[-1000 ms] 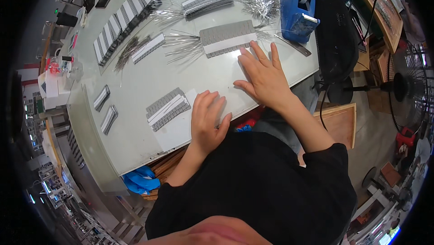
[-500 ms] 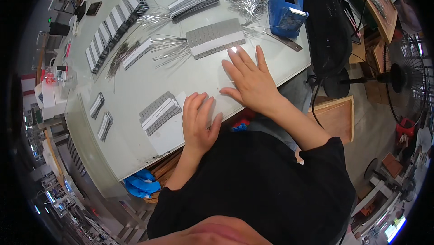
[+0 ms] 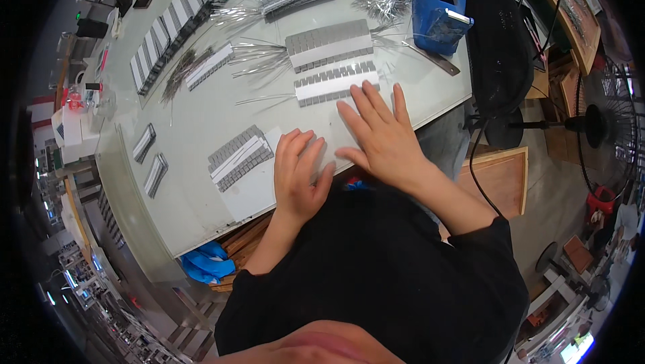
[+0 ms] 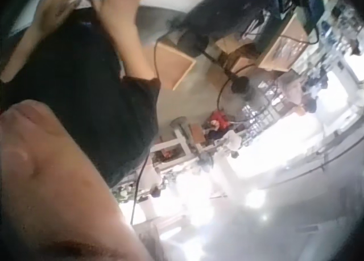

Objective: Assembling electronic components by taping ribbon wires to solar cell strips at a workbench.

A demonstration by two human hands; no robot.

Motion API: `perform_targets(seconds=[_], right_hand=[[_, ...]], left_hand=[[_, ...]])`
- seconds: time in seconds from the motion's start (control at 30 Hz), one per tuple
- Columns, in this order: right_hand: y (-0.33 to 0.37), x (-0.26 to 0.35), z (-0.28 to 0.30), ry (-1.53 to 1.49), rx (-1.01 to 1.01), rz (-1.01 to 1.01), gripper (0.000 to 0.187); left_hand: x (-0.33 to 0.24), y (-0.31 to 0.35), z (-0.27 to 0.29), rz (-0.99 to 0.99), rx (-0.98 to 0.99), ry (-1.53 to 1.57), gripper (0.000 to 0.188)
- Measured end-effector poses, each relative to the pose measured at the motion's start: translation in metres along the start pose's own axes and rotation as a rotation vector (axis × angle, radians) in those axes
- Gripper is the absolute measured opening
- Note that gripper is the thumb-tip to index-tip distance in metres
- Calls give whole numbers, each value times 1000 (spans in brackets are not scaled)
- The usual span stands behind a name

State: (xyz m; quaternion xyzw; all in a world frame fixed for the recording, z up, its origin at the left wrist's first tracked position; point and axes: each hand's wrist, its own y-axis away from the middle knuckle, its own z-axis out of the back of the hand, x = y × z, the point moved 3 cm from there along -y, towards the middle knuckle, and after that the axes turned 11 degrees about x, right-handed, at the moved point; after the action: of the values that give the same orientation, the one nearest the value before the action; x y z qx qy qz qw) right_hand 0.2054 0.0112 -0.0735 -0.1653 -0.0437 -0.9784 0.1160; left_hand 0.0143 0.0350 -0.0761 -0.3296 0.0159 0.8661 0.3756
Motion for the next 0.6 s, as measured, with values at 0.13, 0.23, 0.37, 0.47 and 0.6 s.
perform_targets(seconds=[0.13,0.23,0.37,0.47,0.6], right_hand=[[25,15,-3,-71,-12,5,71],[39,2,-4,-228,-177,-6,57],[52,-22,-4,-228,-389,-99,41],[41,-21,5,-254,-405,-52,42],[15,-12,12,-282,-381,176,45]], left_hand=[[1,6,-2,-77,3,10,49],[1,8,-4,-99,2,-36,51],[-6,-5,1,-21,59,-103,55],[-1,-7,0,14,22,-55,56],[0,-14,9,29,-33,-129,53]])
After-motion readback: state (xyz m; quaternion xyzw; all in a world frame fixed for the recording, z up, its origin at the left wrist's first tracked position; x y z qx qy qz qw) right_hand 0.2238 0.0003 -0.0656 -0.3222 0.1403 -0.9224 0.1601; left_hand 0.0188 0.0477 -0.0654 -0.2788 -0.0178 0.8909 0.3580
